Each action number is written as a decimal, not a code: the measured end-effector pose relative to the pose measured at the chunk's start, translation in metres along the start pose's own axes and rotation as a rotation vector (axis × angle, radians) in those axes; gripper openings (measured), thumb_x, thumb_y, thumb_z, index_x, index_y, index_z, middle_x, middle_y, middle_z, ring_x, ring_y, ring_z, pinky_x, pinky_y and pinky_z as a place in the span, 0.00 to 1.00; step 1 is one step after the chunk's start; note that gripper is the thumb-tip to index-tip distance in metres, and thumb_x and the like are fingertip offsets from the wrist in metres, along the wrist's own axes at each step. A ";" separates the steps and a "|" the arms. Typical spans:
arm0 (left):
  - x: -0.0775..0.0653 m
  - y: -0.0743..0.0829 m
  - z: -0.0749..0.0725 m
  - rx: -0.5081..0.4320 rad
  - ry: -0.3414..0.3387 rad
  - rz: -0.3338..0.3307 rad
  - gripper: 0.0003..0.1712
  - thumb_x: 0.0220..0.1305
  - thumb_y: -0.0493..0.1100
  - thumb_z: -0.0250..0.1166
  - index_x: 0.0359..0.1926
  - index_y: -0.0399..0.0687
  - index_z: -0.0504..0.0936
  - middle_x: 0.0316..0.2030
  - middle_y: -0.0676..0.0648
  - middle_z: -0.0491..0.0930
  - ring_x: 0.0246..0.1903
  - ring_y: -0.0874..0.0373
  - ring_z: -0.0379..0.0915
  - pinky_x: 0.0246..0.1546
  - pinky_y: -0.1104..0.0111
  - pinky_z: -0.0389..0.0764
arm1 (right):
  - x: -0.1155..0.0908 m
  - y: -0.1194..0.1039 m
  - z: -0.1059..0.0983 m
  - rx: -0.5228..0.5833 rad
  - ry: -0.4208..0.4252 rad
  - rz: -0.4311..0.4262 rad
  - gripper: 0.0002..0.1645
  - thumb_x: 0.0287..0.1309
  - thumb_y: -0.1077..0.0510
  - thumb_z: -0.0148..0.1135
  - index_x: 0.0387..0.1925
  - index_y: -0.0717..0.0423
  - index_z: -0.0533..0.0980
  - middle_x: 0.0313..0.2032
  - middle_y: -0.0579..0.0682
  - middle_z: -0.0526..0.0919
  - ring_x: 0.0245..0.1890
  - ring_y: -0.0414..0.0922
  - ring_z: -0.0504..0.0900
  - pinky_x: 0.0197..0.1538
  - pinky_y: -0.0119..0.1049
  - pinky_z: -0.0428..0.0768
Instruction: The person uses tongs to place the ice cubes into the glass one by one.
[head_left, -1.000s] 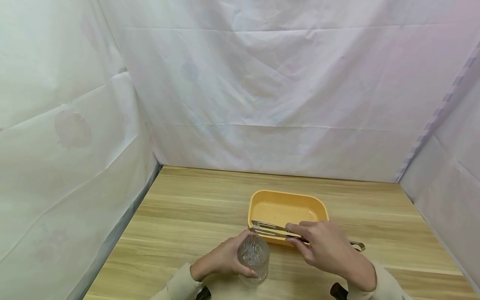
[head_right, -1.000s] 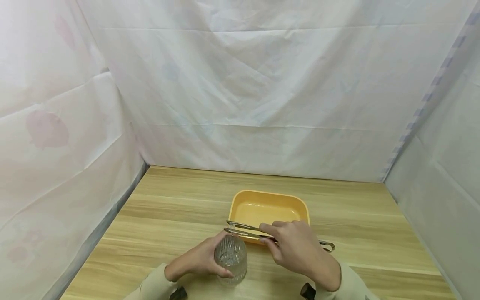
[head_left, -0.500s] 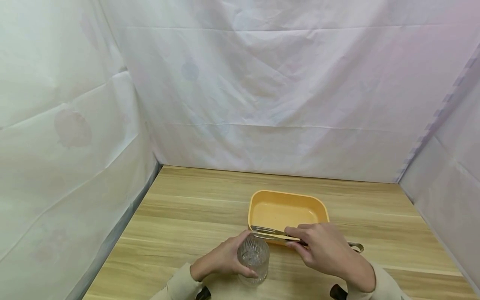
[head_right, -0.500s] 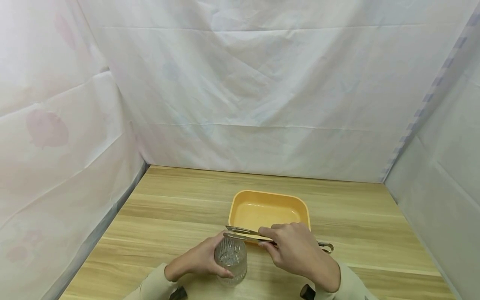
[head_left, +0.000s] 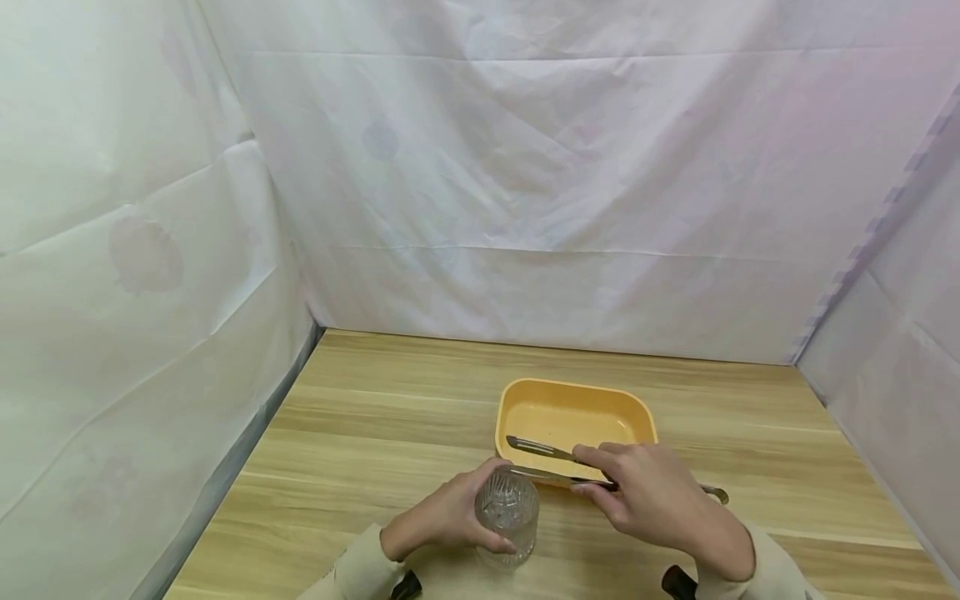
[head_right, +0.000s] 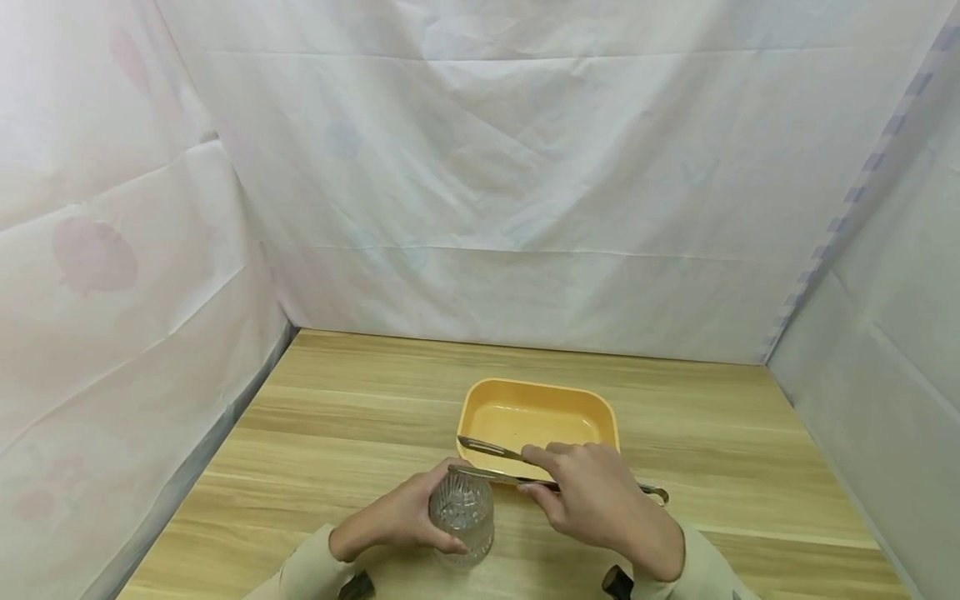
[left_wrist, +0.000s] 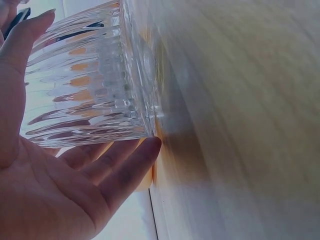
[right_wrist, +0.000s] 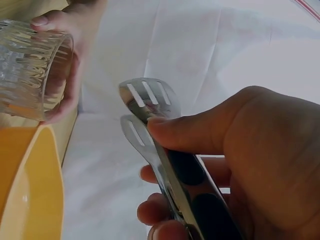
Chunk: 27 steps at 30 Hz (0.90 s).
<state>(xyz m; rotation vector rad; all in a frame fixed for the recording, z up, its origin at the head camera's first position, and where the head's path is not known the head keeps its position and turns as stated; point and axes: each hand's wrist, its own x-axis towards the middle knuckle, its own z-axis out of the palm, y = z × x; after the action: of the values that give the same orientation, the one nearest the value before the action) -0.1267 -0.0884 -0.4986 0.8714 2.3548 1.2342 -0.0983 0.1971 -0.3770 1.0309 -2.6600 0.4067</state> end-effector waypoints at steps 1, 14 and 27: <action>0.000 0.000 0.000 0.000 0.002 0.003 0.57 0.41 0.57 0.82 0.70 0.60 0.59 0.58 0.54 0.76 0.54 0.62 0.74 0.52 0.67 0.77 | 0.000 0.001 0.000 0.009 -0.009 0.018 0.17 0.55 0.46 0.72 0.46 0.42 0.80 0.21 0.29 0.67 0.16 0.25 0.58 0.18 0.24 0.58; 0.001 -0.002 0.003 0.046 0.040 0.020 0.58 0.41 0.61 0.81 0.69 0.56 0.57 0.58 0.47 0.76 0.56 0.57 0.74 0.53 0.64 0.78 | -0.006 0.029 0.005 0.084 0.009 0.306 0.26 0.61 0.44 0.67 0.52 0.55 0.74 0.19 0.35 0.68 0.12 0.29 0.59 0.15 0.27 0.62; 0.000 -0.001 0.002 0.052 0.093 0.087 0.60 0.40 0.63 0.80 0.68 0.49 0.57 0.57 0.47 0.76 0.54 0.58 0.75 0.54 0.63 0.78 | -0.021 0.085 0.002 0.143 -0.117 0.696 0.45 0.65 0.31 0.54 0.61 0.68 0.66 0.25 0.48 0.80 0.15 0.41 0.72 0.17 0.38 0.68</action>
<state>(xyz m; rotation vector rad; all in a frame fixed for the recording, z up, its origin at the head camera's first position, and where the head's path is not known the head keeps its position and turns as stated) -0.1258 -0.0881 -0.5007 0.9619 2.4557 1.2776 -0.1419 0.2694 -0.3994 0.1173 -3.0700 0.6890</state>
